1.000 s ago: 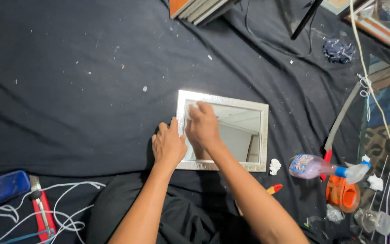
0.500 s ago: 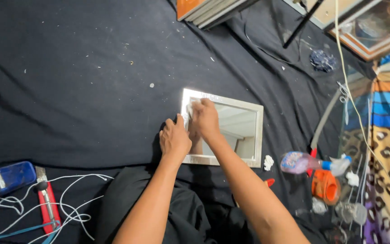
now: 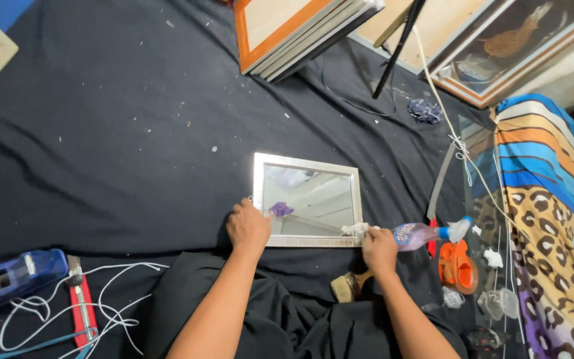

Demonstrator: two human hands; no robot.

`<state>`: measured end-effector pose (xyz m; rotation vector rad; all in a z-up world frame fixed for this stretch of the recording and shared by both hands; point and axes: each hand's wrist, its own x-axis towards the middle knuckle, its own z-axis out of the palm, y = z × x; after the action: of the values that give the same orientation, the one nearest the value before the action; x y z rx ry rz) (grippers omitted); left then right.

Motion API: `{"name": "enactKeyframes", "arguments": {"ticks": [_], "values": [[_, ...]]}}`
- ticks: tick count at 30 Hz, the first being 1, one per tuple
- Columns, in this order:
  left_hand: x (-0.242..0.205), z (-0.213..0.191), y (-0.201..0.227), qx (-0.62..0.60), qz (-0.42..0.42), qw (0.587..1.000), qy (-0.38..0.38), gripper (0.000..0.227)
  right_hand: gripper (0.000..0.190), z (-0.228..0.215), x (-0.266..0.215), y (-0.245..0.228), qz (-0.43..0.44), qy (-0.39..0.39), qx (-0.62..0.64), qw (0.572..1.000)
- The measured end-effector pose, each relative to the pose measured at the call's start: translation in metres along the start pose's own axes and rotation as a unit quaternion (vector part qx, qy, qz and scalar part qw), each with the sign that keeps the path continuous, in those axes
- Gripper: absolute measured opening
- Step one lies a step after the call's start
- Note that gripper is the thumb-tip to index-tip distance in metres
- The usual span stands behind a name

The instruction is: The person is cleaning a mirror surface using a spray bottle and a cloth, and handling various picture frames in a workshop setting.

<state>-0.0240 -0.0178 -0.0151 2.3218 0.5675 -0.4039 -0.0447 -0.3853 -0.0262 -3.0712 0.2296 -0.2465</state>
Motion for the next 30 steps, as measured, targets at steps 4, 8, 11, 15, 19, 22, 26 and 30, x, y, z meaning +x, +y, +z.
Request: {"name": "enactKeyframes", "arguments": {"ticks": [4, 8, 11, 15, 19, 22, 26, 30], "values": [[-0.001, 0.032, -0.013, 0.031, -0.009, 0.999, -0.006, 0.054, 0.064, -0.037, -0.011, -0.016, 0.122, -0.003, 0.1, 0.987], [0.013, 0.039, -0.021, -0.019, -0.018, 1.0, -0.002, 0.035, 0.048, -0.012, -0.015, -0.021, 0.171, -0.121, 0.085, 0.974], [-0.006, 0.012, -0.013, -0.064, -0.025, 0.998, -0.007, 0.03, 0.052, 0.01, -0.027, -0.024, 0.137, -0.136, 0.122, 0.974], [-0.024, -0.017, -0.006, -0.071, -0.037, 0.996, -0.033, 0.052, 0.053, 0.03, -0.028, -0.012, 0.079, -0.085, 0.16, 0.98], [-0.019, -0.016, -0.009, -0.065, 0.032, 0.995, -0.063, 0.044, 0.045, 0.022, -0.028, -0.012, 0.103, -0.08, 0.18, 0.975], [-0.032, -0.027, 0.003, -0.211, 0.059, 0.974, -0.059, 0.046, 0.058, 0.002, -0.027, -0.026, 0.192, -0.133, 0.16, 0.959], [-0.042, -0.035, 0.015, -0.485, 0.019, 0.856, -0.178, 0.037, 0.059, -0.001, -0.024, -0.031, 0.196, -0.129, 0.188, 0.954], [-0.046, -0.046, 0.019, -0.62, 0.023, 0.739, -0.264, 0.04, 0.07, -0.018, -0.015, -0.037, 0.251, -0.142, 0.163, 0.944]]}}
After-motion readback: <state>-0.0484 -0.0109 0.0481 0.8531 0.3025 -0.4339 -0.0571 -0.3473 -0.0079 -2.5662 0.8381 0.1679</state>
